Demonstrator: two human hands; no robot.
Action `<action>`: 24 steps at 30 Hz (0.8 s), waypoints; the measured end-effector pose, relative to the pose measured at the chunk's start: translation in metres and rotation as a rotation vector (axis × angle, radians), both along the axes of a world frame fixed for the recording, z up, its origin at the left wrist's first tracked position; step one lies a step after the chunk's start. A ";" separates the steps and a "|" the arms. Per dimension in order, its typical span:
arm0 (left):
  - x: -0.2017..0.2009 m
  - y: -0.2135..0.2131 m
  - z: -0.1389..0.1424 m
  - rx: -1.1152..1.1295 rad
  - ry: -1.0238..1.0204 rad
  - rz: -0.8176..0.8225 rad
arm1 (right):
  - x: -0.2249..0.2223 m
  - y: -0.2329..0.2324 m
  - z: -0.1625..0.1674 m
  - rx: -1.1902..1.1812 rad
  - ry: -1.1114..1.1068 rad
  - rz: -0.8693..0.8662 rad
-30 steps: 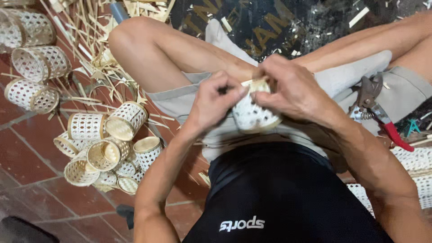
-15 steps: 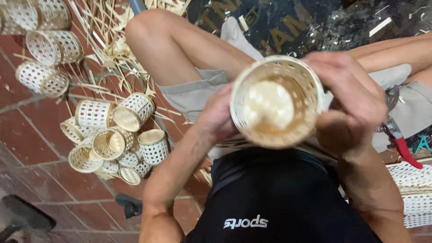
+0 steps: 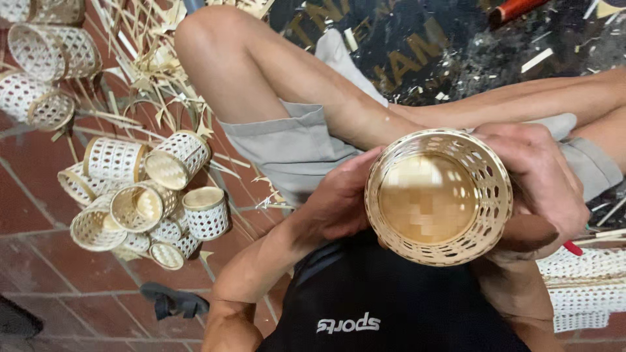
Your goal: The person sits cross-legged on the floor and weaves thin bamboo strips into small cylindrical baskets. They use pliers to trim strips and a hammer to tap them into place, then attach a circular bamboo base to complete the basket.
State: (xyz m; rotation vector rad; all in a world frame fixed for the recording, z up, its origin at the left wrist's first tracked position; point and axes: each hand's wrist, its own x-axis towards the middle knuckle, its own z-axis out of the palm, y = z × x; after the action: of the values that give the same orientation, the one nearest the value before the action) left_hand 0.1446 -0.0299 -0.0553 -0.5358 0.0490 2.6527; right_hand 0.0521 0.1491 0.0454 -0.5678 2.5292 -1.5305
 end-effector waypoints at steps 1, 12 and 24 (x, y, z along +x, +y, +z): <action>-0.002 0.001 -0.001 0.033 0.050 -0.009 | 0.000 0.003 0.003 0.007 -0.011 -0.006; -0.007 0.007 0.001 -0.038 0.036 -0.103 | -0.007 0.008 0.004 -0.203 -0.047 0.021; 0.007 0.013 -0.017 0.007 -0.032 -0.016 | -0.014 0.043 -0.015 -0.167 -0.088 0.012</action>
State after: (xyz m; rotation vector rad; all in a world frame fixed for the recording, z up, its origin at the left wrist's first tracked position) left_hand 0.1512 -0.0170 -0.0718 -0.5728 0.0337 2.6276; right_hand 0.0377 0.1924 0.0300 -0.5217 2.3452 -1.7332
